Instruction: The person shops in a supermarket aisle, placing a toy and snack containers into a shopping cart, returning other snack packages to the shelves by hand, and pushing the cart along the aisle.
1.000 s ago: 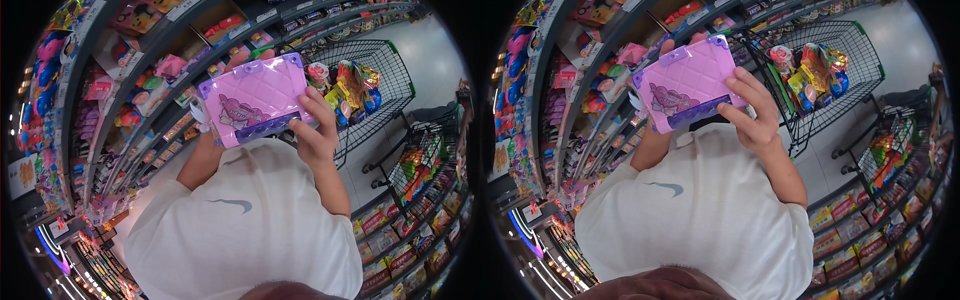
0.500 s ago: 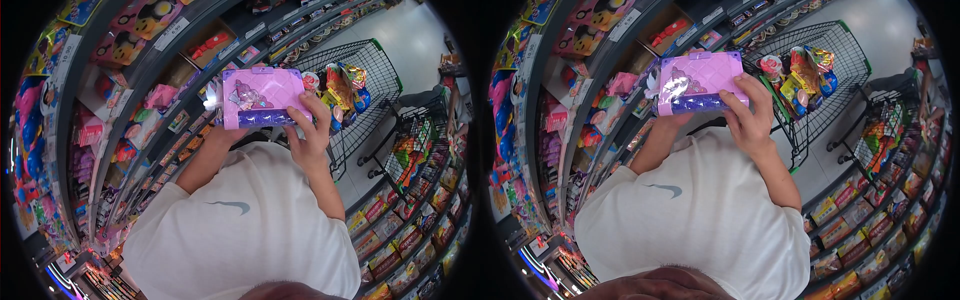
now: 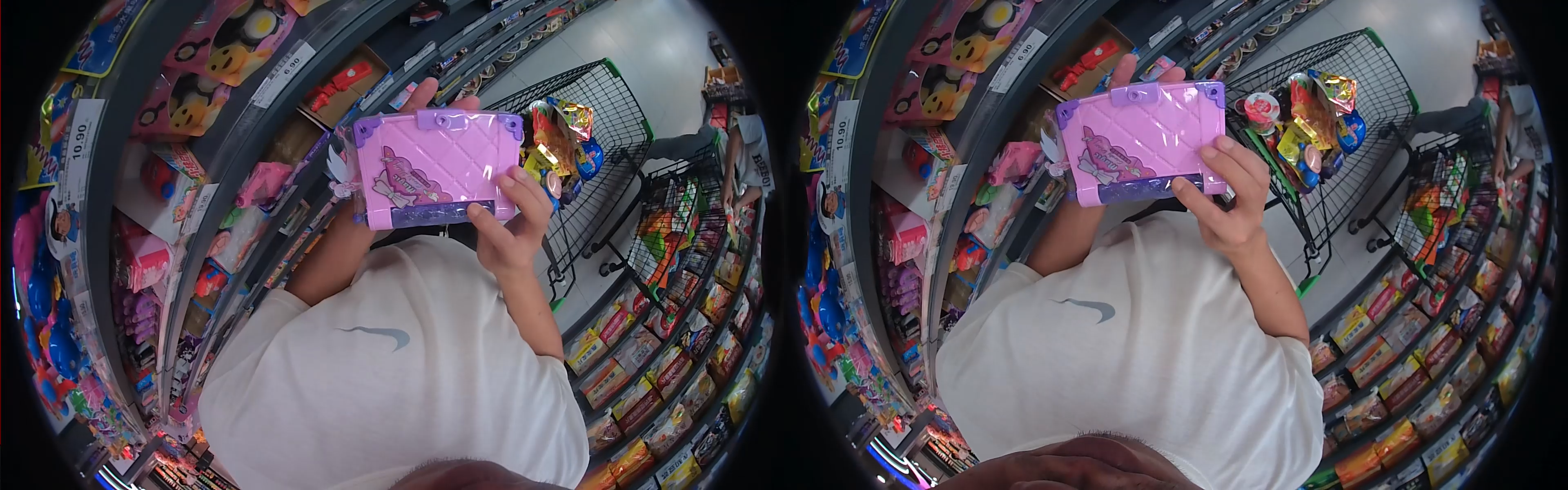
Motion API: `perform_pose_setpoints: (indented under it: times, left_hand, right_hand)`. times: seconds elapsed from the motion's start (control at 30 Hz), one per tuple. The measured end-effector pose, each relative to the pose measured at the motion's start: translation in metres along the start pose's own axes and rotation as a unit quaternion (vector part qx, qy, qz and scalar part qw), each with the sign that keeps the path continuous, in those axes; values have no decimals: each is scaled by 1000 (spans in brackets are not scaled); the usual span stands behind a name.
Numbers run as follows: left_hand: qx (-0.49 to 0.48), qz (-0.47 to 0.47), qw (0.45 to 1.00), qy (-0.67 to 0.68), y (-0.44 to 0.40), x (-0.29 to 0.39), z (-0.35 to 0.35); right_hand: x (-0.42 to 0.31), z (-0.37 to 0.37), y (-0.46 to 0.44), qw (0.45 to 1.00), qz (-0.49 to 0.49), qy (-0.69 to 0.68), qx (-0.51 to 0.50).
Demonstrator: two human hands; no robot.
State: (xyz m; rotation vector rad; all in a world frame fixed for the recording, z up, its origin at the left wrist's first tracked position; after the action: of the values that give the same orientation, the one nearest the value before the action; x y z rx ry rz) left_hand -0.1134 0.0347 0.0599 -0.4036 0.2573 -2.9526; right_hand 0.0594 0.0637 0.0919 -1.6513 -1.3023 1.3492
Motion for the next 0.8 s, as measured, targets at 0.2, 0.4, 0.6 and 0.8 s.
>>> perform_pose_setpoints:
  times: [0.2, 0.4, 0.6, 0.8]
  left_hand:
    - [20, -126, 967, 220, -1, 1, -13]
    - [-15, -90, 966, 242, -2, -2, -13]
    - [45, -11, 999, -12, -12, 2, -36]
    - [129, -96, 914, -373, 5, -18, -82]
  right_hand:
    - [-6, 4, -6, 996, -70, 25, 40]
    - [-8, 9, -16, 996, -87, 36, -3]
    - [26, 20, 5, 978, 183, -84, -52]
    - [54, 17, 70, 843, 512, -163, -18]
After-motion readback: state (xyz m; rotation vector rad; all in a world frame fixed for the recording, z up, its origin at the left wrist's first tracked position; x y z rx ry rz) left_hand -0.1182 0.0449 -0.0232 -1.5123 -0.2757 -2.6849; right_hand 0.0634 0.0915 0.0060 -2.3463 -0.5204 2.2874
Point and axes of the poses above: each hand's wrist, its own y-axis away from the middle knuckle, its own z-axis out of the palm, x = y × z, the point moved 5 cm from there along -y, towards the middle knuckle, and after that the axes turned 5 degrees about x, right-handed, at the moved point
